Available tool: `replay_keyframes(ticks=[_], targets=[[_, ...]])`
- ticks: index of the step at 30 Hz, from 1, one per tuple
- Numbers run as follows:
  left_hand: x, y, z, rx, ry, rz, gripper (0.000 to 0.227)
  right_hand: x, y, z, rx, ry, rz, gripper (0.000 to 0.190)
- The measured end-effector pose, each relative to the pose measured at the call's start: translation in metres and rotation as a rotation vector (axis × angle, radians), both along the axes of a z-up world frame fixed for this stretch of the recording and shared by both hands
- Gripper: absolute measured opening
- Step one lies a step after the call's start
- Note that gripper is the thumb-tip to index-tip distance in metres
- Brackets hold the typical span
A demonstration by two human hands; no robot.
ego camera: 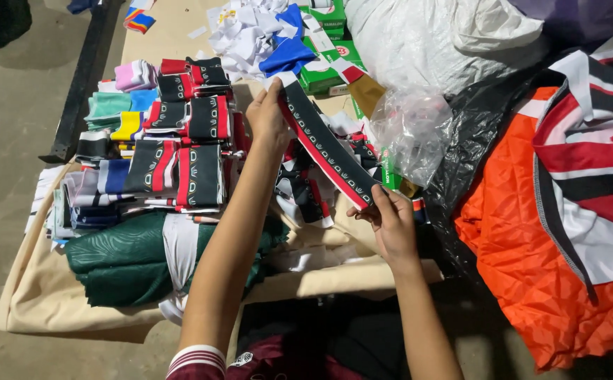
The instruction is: Organizing and stacking fabric labels or trim pieces on a work surface in a factory setting.
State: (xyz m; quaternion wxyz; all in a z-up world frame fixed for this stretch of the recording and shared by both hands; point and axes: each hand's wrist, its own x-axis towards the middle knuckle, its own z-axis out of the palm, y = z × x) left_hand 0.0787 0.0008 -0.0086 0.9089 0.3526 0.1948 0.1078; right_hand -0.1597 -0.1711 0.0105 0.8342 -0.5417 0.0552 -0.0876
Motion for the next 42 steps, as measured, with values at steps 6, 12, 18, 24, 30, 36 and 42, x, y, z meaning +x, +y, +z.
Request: replay_keyframes(ticks=[6,12,18,24,30,36,42], targets=[[-0.003,-0.012,-0.022,0.008,0.027,-0.022,0.029,-0.003,-0.003,-0.001,0.002,-0.035,0.014,0.03],[-0.012,-0.017,-0.02,0.06,0.032,-0.055,0.027,0.0,-0.005,-0.006,-0.01,-0.048,0.031,0.03],[-0.015,-0.028,-0.063,0.224,0.016,-0.138,0.031,0.021,-0.005,-0.017,-0.008,-0.001,0.078,0.031],[-0.058,-0.03,-0.051,0.333,-0.063,-0.249,0.03,0.078,0.012,-0.021,-0.017,0.096,0.102,0.03],[-0.069,-0.029,-0.036,0.229,-0.058,-0.308,0.034,0.138,0.03,-0.027,-0.173,0.182,0.153,0.04],[-0.056,-0.025,-0.054,0.144,-0.022,-0.311,0.03,0.173,0.033,-0.052,-0.155,0.2,0.135,0.038],[-0.045,-0.031,-0.086,0.189,0.006,-0.335,0.03,0.173,0.034,-0.058,-0.13,0.216,0.104,0.04]])
